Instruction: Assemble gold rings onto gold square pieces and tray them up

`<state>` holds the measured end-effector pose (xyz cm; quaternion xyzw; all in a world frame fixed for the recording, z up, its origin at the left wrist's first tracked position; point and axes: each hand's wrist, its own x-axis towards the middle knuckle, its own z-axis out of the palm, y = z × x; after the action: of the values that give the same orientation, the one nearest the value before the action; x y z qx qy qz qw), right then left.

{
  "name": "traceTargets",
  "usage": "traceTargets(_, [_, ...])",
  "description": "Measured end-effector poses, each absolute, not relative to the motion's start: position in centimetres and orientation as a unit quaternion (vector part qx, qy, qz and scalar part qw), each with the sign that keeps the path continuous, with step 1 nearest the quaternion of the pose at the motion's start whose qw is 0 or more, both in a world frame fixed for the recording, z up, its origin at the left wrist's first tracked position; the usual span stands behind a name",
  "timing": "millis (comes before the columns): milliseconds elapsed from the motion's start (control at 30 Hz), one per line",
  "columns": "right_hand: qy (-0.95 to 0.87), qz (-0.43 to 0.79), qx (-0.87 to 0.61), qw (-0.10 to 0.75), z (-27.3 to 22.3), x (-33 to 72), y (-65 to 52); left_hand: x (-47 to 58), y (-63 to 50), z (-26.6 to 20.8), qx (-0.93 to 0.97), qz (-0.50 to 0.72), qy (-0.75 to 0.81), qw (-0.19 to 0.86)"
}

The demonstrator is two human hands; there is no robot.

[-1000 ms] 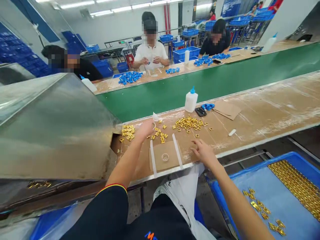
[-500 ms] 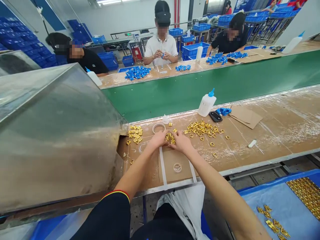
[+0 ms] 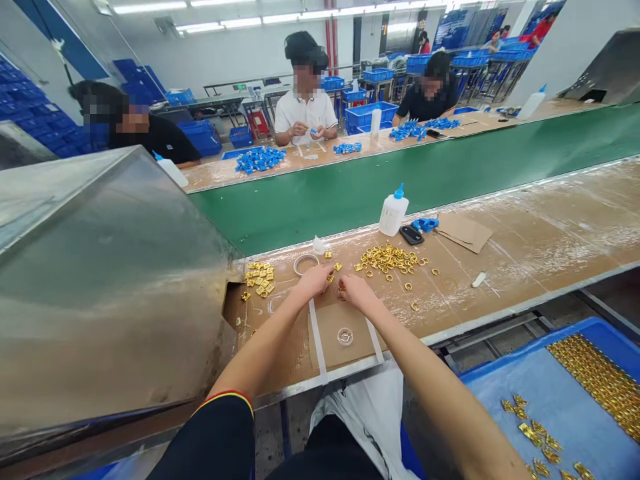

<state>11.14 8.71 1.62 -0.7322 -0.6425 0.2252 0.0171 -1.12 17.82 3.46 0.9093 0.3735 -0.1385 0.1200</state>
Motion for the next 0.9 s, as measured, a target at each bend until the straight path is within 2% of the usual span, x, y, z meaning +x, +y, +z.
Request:
traceTargets(233, [-0.62,0.238,-0.748,0.009,1.8,11.0,8.1,-2.0,17.9,2.6,0.915,-0.135,0.365,0.108])
traceTargets(467, [-0.609,0.235,-0.756,0.046,2.1,11.2,7.4,-2.1,17.9,3.3,0.915,-0.137,0.364,0.103])
traceTargets(700, [-0.608,0.205,-0.751,0.156,4.1,12.8,3.9,-1.0,17.5,4.4,0.912,-0.165,0.369,0.078])
traceTargets(900, [-0.484,0.182,-0.821,0.242,3.6,18.5,-8.1,-1.0,15.2,5.7,0.933,-0.153,0.325,0.013])
